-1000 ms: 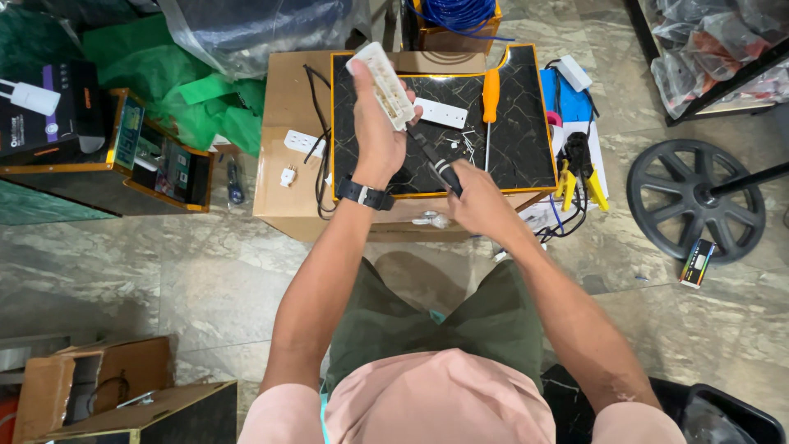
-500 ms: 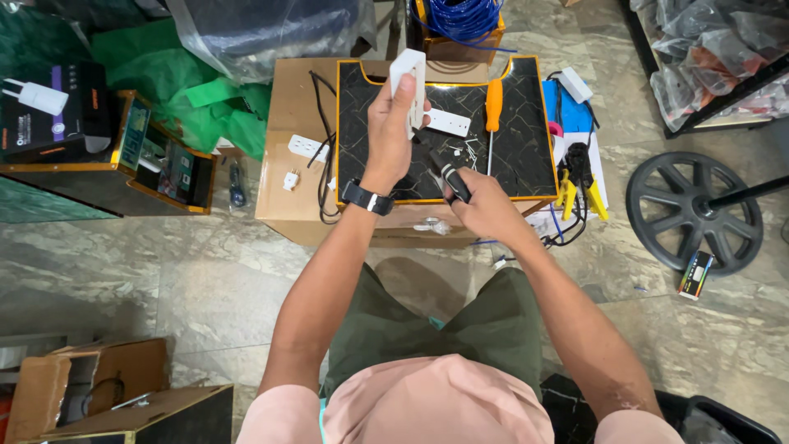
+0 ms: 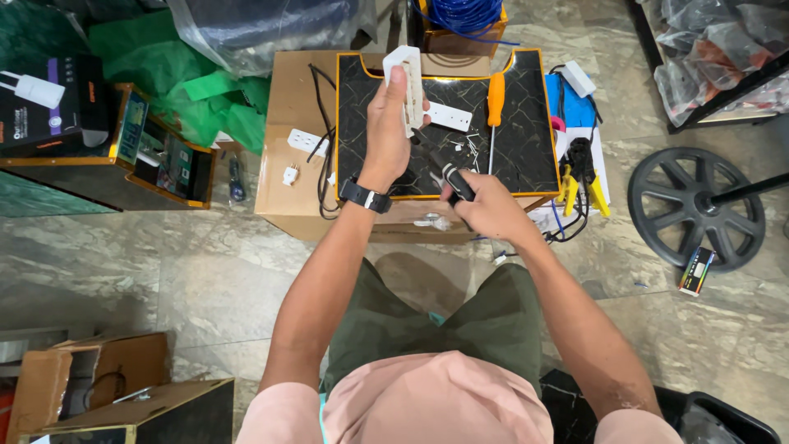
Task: The person sits at a small table and uses a screwdriver to unscrew and open a white power strip, removing its screws and top cover. They then pick up a black cable and use pliers to work on the wire ends, handling the strip's internal components.
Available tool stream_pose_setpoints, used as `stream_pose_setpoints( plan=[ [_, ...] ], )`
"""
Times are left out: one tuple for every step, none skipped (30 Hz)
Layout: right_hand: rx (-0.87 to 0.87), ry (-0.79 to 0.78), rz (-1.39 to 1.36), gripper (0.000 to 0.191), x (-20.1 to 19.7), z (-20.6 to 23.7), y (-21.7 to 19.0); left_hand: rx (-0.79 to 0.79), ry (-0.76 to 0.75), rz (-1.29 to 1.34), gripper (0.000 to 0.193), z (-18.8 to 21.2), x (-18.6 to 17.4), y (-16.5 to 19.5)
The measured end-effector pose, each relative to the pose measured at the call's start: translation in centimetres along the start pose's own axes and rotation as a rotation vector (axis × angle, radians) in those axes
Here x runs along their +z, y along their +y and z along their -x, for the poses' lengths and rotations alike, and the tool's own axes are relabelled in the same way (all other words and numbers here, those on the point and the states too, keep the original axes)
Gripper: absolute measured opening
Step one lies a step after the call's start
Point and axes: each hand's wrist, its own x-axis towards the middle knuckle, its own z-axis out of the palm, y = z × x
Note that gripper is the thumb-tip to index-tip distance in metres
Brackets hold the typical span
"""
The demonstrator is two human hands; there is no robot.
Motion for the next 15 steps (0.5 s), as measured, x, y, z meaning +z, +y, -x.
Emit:
stream_pose_setpoints(
  plan=[
    [-0.011,0.006,-0.007,0.026,0.0,0.0,-0.1,0.002,-0.01,-0.01,0.058,0.0,0.0,0.0],
    [-0.022,0.012,-0.012,0.029,0.1,-0.1,-0.2,0.005,-0.019,-0.019,0.058,0.0,0.1,-0.1],
    [-0.035,0.018,-0.018,0.033,0.1,-0.1,-0.2,0.009,-0.029,-0.029,0.057,0.0,0.1,-0.1],
    [-0.072,0.035,0.019,0.029,0.1,-0.2,-0.2,0.012,-0.035,-0.054,0.057,0.0,0.1,-0.1],
    [-0.105,0.051,0.059,0.026,0.1,-0.2,-0.1,0.014,-0.039,-0.076,0.057,0.1,0.1,-0.2],
    [-0.139,0.064,0.101,0.022,0.1,-0.2,0.1,0.018,-0.04,-0.097,0.057,0.2,0.1,-0.2],
    [-0.162,0.073,0.136,0.018,0.1,-0.3,0.2,0.02,-0.046,-0.096,0.058,0.2,0.1,-0.2],
    [-0.181,0.081,0.169,0.014,0.2,-0.3,0.4,0.018,-0.05,-0.096,0.058,0.3,0.1,-0.3],
    [-0.2,0.087,0.202,0.009,0.2,-0.3,0.6,0.016,-0.053,-0.095,0.059,0.3,0.1,-0.3],
    [-0.204,0.09,0.225,0.01,0.3,-0.3,0.8,-0.007,-0.014,-0.056,0.061,0.3,0.1,-0.4],
    [-0.21,0.097,0.248,0.01,0.3,-0.3,0.8,-0.028,0.022,-0.017,0.064,0.1,0.2,-0.4],
    [-0.216,0.105,0.27,0.01,0.4,-0.3,0.9,-0.049,0.056,0.022,0.066,-0.1,0.2,-0.5],
    [-0.238,0.117,0.302,0.009,0.5,-0.2,0.8,-0.096,0.098,0.124,0.068,-0.3,0.1,-0.6],
    [-0.258,0.129,0.332,0.009,0.5,-0.1,0.7,-0.145,0.14,0.224,0.071,-0.5,-0.2,-0.6],
    [-0.279,0.142,0.362,0.01,0.6,0.1,0.5,-0.193,0.182,0.325,0.074,-0.6,-0.4,-0.7]
  ],
)
